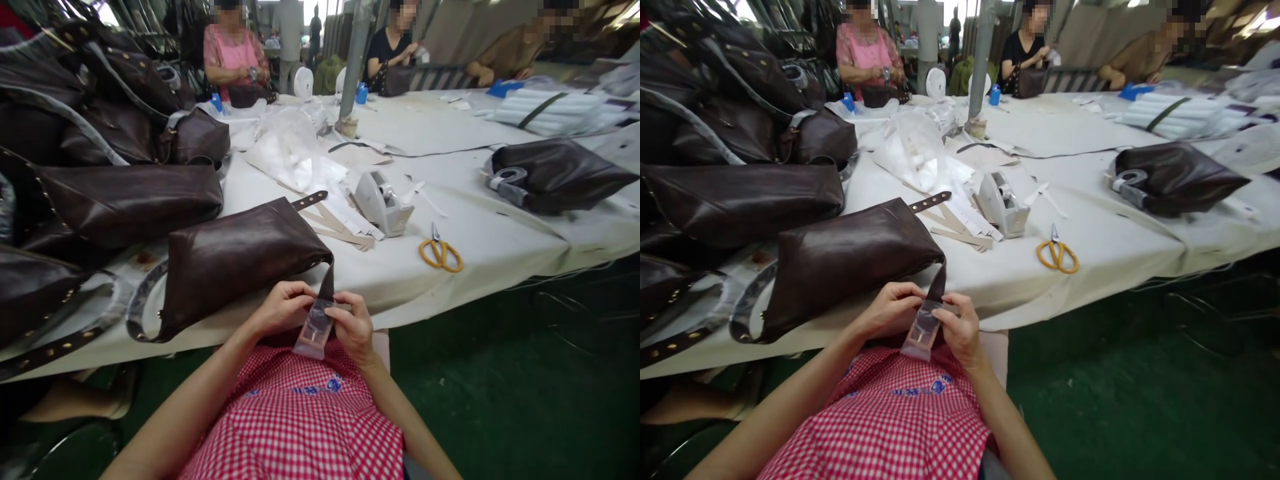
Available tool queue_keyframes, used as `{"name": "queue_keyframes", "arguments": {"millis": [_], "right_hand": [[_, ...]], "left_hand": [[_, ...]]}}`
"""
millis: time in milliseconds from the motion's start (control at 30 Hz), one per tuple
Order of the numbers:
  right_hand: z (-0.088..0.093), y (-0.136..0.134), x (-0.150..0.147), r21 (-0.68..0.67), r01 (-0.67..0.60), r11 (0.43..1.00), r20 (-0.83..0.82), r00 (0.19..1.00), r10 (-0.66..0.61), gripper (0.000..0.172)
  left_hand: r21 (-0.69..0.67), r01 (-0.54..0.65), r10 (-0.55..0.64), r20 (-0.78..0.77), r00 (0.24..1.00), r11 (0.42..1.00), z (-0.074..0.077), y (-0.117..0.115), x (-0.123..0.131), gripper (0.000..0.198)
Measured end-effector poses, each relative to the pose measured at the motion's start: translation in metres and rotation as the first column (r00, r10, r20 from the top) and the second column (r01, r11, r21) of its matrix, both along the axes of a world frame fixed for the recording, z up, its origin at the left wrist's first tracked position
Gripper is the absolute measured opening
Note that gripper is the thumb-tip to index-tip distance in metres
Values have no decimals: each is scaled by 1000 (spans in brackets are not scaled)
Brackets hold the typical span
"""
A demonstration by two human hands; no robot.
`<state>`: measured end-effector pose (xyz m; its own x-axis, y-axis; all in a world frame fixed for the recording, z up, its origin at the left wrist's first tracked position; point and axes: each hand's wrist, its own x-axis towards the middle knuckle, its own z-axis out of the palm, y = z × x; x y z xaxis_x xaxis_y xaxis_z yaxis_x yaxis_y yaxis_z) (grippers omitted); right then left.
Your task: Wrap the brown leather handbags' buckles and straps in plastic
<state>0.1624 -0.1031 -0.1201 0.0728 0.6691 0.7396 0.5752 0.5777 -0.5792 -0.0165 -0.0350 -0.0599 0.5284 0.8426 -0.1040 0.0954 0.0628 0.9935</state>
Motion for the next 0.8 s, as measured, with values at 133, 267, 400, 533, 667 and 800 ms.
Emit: {"name": "queue_keyframes", "arguments": {"millis": [133, 267, 400, 533, 667, 800], "right_hand": [[-1, 0, -5, -35, 29, 999, -28, 999, -29, 27], [2, -1, -7, -58, 24, 998, -107, 994, -30, 27], [3, -6, -8, -180, -49, 982, -309, 951, -9, 21], [-3, -7, -11, -302, -138, 943, -581, 811, -67, 21], [-7, -4, -10, -337, -162, 927, -602, 795, -80, 17], [0, 4, 0, -328, -90, 941, -446, 892, -70, 9]], "left_hand": [[259, -27, 57, -110, 992, 966, -9, -3, 1, 15], [474, 46, 53, -193, 980, 879, -10, -3, 1, 17], [584, 119, 11, -214, 977, 803, -3, 1, 5, 18], [600, 186, -29, -262, 965, 778, 4, 6, 7, 20], [608, 274, -57, -351, 935, 745, 10, 7, 6, 21], [627, 376, -40, -482, 875, 682, 22, 8, 8, 22]]}}
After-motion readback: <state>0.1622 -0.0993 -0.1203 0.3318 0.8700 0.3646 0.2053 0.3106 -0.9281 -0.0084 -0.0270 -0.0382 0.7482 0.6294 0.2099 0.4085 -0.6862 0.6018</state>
